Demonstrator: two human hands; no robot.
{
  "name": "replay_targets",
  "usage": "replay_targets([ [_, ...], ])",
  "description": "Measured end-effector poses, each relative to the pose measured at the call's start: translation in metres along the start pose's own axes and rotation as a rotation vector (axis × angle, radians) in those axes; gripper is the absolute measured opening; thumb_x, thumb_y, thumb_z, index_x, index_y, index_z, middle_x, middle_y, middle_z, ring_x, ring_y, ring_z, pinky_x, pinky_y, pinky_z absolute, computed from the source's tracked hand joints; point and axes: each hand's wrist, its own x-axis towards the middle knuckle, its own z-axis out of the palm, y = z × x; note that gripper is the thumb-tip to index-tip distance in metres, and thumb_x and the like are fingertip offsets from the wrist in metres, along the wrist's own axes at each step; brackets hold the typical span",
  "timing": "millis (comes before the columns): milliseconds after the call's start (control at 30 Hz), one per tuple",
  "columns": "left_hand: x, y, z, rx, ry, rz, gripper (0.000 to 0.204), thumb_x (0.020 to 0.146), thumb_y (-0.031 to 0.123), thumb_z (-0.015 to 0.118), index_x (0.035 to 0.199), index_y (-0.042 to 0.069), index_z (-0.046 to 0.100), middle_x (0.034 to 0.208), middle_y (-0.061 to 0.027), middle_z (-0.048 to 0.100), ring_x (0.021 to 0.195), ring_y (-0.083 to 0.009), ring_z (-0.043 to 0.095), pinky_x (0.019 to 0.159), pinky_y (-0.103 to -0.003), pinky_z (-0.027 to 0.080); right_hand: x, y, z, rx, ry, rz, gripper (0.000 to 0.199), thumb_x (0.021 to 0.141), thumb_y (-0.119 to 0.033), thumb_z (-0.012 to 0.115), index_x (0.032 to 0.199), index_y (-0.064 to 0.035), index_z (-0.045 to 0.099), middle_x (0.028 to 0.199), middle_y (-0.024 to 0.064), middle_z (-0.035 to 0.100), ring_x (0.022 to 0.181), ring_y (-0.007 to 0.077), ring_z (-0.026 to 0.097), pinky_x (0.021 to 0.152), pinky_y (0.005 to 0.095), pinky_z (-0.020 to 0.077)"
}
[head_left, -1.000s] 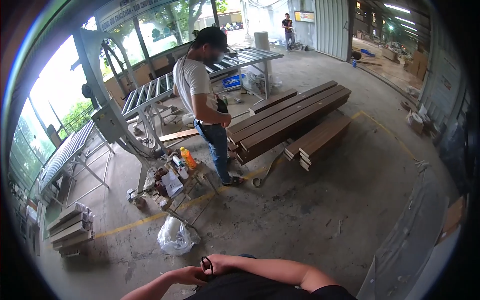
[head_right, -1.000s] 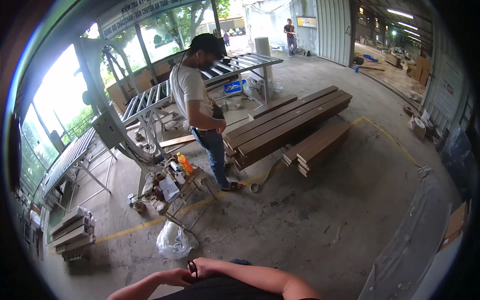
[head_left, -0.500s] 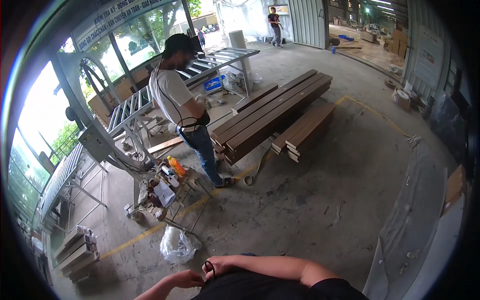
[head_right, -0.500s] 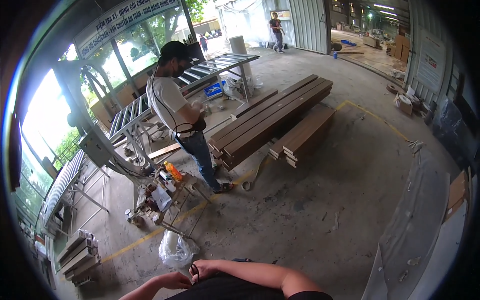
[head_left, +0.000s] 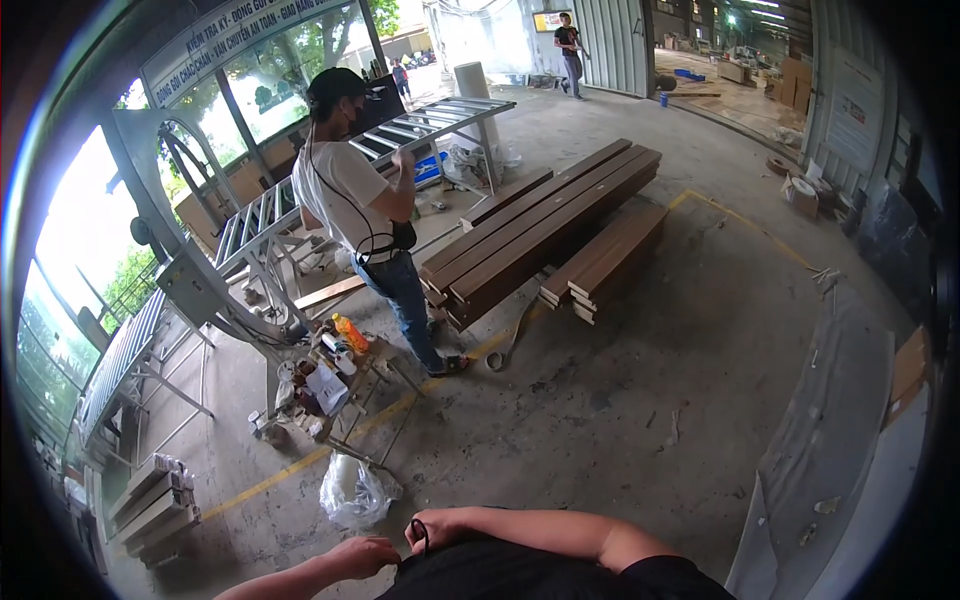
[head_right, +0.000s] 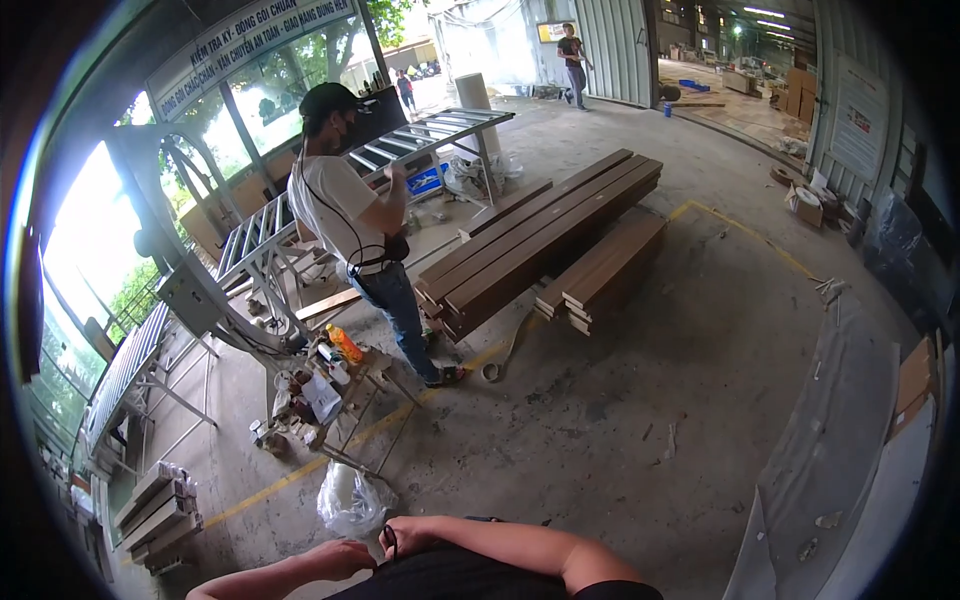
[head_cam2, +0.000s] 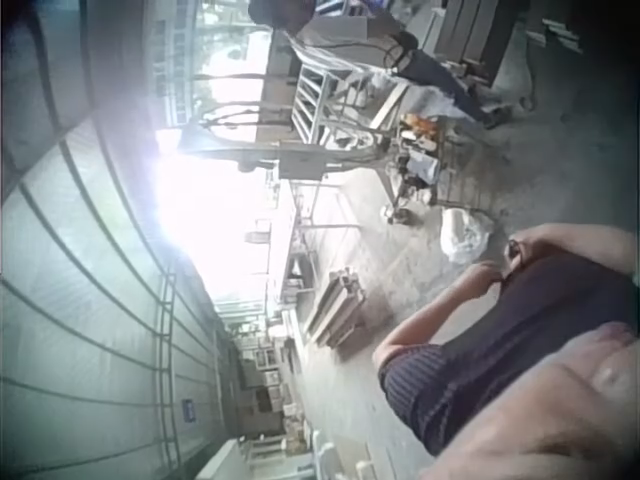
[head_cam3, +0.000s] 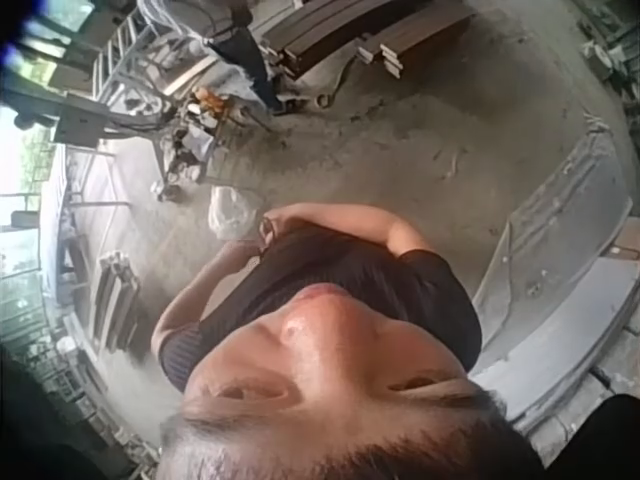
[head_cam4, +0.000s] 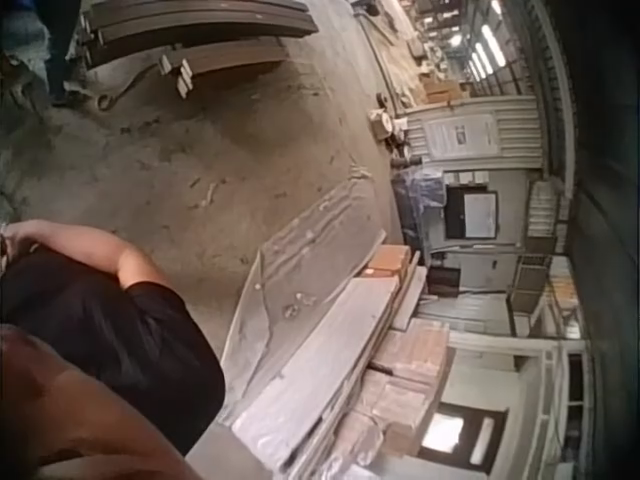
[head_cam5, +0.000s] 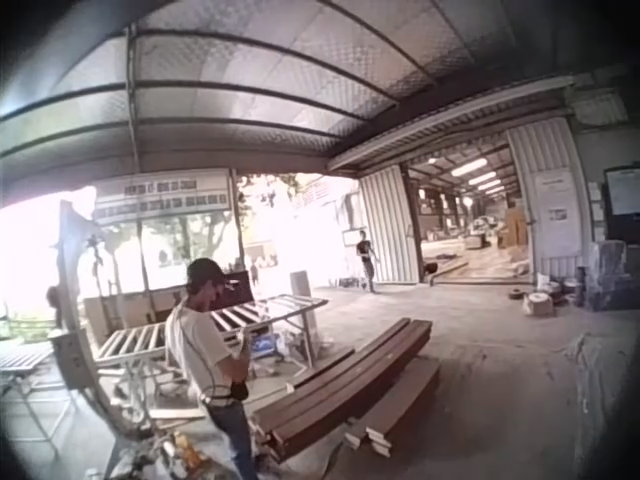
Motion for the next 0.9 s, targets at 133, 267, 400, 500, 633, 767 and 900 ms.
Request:
replay_targets([
  [133, -0.007, 0.013, -0.021, 0.093, 0.125, 0.016, 0.028, 0.082, 0.009, 0.061, 0.108, 0.018, 0.067, 0.095, -0.0048, 0.062, 0.098, -0.0263, 0.062, 0.084, -0.039, 0.050, -0.001, 0.001, -0.001, 0.000, -0.026, 0.011, 0.019, 0.084, -0.020, 0.069, 0.084, -0.0012, 0.067, 0.070, 0.0036, 0.063, 0.069, 0.0117, 0.057, 0.064, 0.0301, 0.0467],
  [267, -0.015, 0.018, -0.021, 0.216, 0.206, 0.074, 0.031, 0.080, 0.008, 0.064, 0.109, 0.018, 0.066, 0.093, -0.0009, 0.063, 0.095, -0.0217, 0.062, 0.084, -0.036, 0.046, -0.003, 0.000, -0.001, -0.009, -0.036, 0.003, 0.020, 0.085, -0.021, 0.069, 0.086, -0.0010, 0.067, 0.072, 0.0036, 0.064, 0.070, 0.0118, 0.058, 0.065, 0.0301, 0.0469],
  [400, -0.006, 0.018, -0.018, 0.191, 0.355, 0.132, 0.031, 0.078, 0.008, 0.066, 0.107, 0.019, 0.067, 0.091, 0.0008, 0.065, 0.091, -0.0193, 0.063, 0.084, -0.035, 0.045, 0.000, 0.010, 0.001, -0.015, -0.035, -0.004, 0.020, 0.085, -0.020, 0.069, 0.088, -0.0011, 0.067, 0.074, 0.0045, 0.065, 0.071, 0.0119, 0.058, 0.066, 0.0309, 0.0475],
  [500, 0.003, 0.022, -0.023, 0.180, 0.426, 0.117, 0.029, 0.076, 0.009, 0.067, 0.104, 0.018, 0.068, 0.087, 0.0012, 0.066, 0.087, -0.0192, 0.064, 0.084, -0.035, 0.045, 0.001, 0.016, 0.001, -0.021, -0.009, -0.043, 0.019, 0.084, -0.019, 0.070, 0.088, -0.0011, 0.067, 0.074, 0.0051, 0.066, 0.072, 0.0128, 0.059, 0.067, 0.0312, 0.0479],
  [633, 0.017, 0.030, -0.032, 0.188, 0.497, 0.134, 0.024, 0.076, 0.007, 0.067, 0.099, 0.016, 0.068, 0.084, 0.0005, 0.066, 0.084, -0.0199, 0.065, 0.082, -0.035, 0.045, -0.009, 0.004, -0.002, -0.041, 0.035, -0.059, 0.018, 0.084, -0.019, 0.071, 0.090, -0.0016, 0.066, 0.077, 0.0050, 0.066, 0.074, 0.0138, 0.059, 0.069, 0.0316, 0.0483],
  [767, 0.030, 0.025, -0.032, 0.200, 0.455, 0.138, 0.021, 0.076, 0.006, 0.066, 0.094, 0.015, 0.066, 0.082, -0.0003, 0.065, 0.082, -0.0198, 0.064, 0.081, -0.034, 0.045, -0.013, 0.011, -0.003, -0.111, 0.075, -0.067, 0.019, 0.085, -0.019, 0.071, 0.092, -0.0021, 0.066, 0.080, 0.0050, 0.067, 0.077, 0.0140, 0.060, 0.071, 0.0318, 0.0485],
  [900, 0.038, 0.033, -0.033, 0.146, 0.478, 0.105, 0.018, 0.076, 0.006, 0.066, 0.092, 0.015, 0.066, 0.078, -0.0006, 0.062, 0.081, -0.0205, 0.064, 0.080, -0.034, 0.045, -0.025, 0.010, -0.004, -0.041, 0.089, -0.067, 0.018, 0.086, -0.017, 0.070, 0.094, -0.0020, 0.066, 0.085, 0.0057, 0.069, 0.080, 0.0142, 0.061, 0.073, 0.0321, 0.0493],
])
